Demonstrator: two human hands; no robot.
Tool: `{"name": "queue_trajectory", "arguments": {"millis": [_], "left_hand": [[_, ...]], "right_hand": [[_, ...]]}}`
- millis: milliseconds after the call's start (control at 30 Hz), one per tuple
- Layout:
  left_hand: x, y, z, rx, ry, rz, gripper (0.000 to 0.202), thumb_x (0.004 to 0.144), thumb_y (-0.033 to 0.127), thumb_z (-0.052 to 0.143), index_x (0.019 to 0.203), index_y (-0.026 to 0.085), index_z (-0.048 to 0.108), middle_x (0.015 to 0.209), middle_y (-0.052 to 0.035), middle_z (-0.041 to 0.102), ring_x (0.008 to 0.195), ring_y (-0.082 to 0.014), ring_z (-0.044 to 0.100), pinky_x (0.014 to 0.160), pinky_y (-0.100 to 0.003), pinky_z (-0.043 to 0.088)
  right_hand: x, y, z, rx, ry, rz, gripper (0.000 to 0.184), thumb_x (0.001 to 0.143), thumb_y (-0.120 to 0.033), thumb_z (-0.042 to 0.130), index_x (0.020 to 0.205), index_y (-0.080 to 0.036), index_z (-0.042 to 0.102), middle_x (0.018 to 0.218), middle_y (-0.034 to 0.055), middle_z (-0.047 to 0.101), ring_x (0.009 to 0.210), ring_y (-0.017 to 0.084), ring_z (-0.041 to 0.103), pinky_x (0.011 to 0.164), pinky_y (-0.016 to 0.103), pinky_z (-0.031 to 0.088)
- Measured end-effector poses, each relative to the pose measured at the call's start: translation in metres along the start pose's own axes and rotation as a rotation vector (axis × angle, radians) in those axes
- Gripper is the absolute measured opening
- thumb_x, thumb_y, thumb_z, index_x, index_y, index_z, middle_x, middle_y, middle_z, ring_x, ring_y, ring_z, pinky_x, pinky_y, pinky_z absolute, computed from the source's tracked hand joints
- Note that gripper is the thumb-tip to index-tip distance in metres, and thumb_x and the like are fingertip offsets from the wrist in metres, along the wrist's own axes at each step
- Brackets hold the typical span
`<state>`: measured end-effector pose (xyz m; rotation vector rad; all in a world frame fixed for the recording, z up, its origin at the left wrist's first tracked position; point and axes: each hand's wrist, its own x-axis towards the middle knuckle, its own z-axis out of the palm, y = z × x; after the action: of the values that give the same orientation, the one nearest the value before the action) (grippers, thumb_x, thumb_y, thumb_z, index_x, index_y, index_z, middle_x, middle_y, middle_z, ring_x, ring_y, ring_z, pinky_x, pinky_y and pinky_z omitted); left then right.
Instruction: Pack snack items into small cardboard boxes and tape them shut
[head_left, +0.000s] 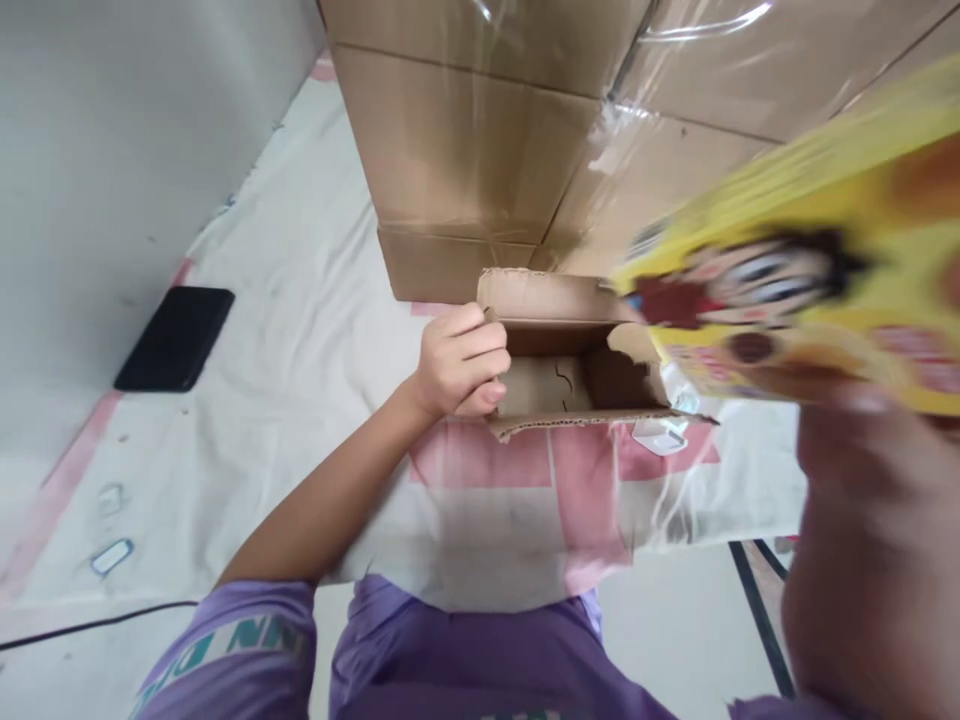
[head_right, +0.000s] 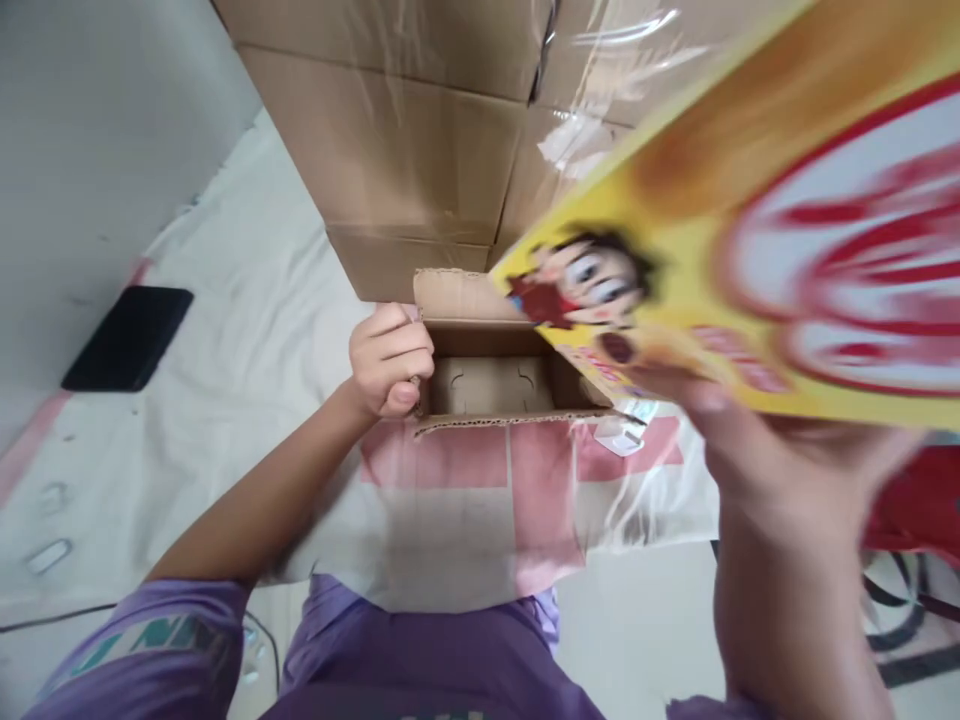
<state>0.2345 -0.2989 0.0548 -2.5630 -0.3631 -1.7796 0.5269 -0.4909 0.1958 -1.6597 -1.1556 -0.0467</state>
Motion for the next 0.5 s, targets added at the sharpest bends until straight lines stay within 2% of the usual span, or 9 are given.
{"name": "queue_trajectory", "arguments": {"millis": [33,67,100,167,233,300,400,500], "left_hand": [[-0.003,-0.002,0.002,-0.024,0.051,-0.004,0.056,0.108,0.049,0.02,0.065,0.025,0.046,0.066,-0.0013,0.052,0.06,-0.0196,0.037,0.062,-0.038,0.037],[-0.006,-0.003,0.003,-0.044,0.092,-0.022,0.054,0.108,0.048,0.022,0.066,0.025,0.047,0.068,-0.0014,0.054,0.061,-0.0197,0.037,0.062,-0.038,0.038],[-0.009,-0.005,0.005,-0.059,0.125,-0.047,0.053,0.108,0.047,0.025,0.066,0.025,0.049,0.07,-0.0017,0.056,0.062,-0.0197,0.039,0.064,-0.038,0.04],[-0.012,-0.009,0.008,-0.067,0.174,-0.102,0.052,0.107,0.045,0.027,0.066,0.024,0.051,0.073,-0.0027,0.057,0.064,-0.0198,0.041,0.068,-0.038,0.043],[-0.013,-0.013,0.009,-0.061,0.194,-0.126,0.052,0.107,0.042,0.026,0.065,0.023,0.051,0.073,-0.0034,0.057,0.065,-0.0198,0.042,0.066,-0.038,0.042],[-0.012,-0.015,0.007,-0.075,0.212,-0.159,0.054,0.107,0.042,0.024,0.062,0.023,0.047,0.068,-0.0035,0.054,0.065,-0.0198,0.042,0.065,-0.037,0.04],[-0.011,-0.015,0.004,-0.106,0.259,-0.296,0.061,0.108,0.046,0.019,0.057,0.022,0.043,0.064,-0.0037,0.054,0.066,-0.0205,0.047,0.068,-0.038,0.042],[-0.012,-0.014,0.005,-0.082,0.232,-0.347,0.066,0.107,0.052,0.015,0.053,0.023,0.041,0.062,-0.0046,0.053,0.065,-0.021,0.047,0.068,-0.04,0.043]], "right_hand": [[0.013,0.0,0.026,0.004,-0.191,-0.072,0.043,0.073,-0.059,0.089,0.111,-0.044,0.077,0.13,0.0034,0.071,0.114,0.028,0.068,0.077,0.044,0.055],[0.027,-0.001,0.05,-0.016,-0.444,-0.174,0.05,0.072,-0.064,0.088,0.116,-0.043,0.076,0.128,0.0042,0.071,0.112,0.029,0.068,0.077,0.046,0.055],[0.04,-0.003,0.07,-0.042,-0.77,-0.288,0.058,0.077,-0.068,0.081,0.125,-0.038,0.073,0.13,0.0074,0.071,0.111,0.03,0.068,0.08,0.048,0.056],[0.061,-0.008,0.094,-0.153,-1.051,-0.429,0.063,0.085,-0.068,0.073,0.136,-0.032,0.066,0.123,0.0091,0.073,0.097,0.026,0.07,0.076,0.046,0.056],[0.073,-0.012,0.101,-0.241,-1.141,-0.442,0.06,0.086,-0.063,0.073,0.135,-0.03,0.063,0.115,0.009,0.074,0.085,0.023,0.068,0.07,0.041,0.053],[0.074,-0.013,0.099,-0.328,-1.185,-0.415,0.051,0.084,-0.055,0.078,0.125,-0.028,0.066,0.104,0.0077,0.075,0.076,0.02,0.065,0.065,0.037,0.047],[0.064,-0.012,0.101,-0.521,-1.185,-0.476,0.034,0.079,-0.041,0.083,0.104,-0.026,0.065,0.077,0.0,0.067,0.058,0.015,0.054,0.057,0.031,0.032],[0.05,-0.011,0.118,-0.561,-1.199,-0.52,0.028,0.075,-0.033,0.082,0.09,-0.026,0.06,0.063,-0.004,0.058,0.049,0.013,0.043,0.055,0.03,0.023]]}}
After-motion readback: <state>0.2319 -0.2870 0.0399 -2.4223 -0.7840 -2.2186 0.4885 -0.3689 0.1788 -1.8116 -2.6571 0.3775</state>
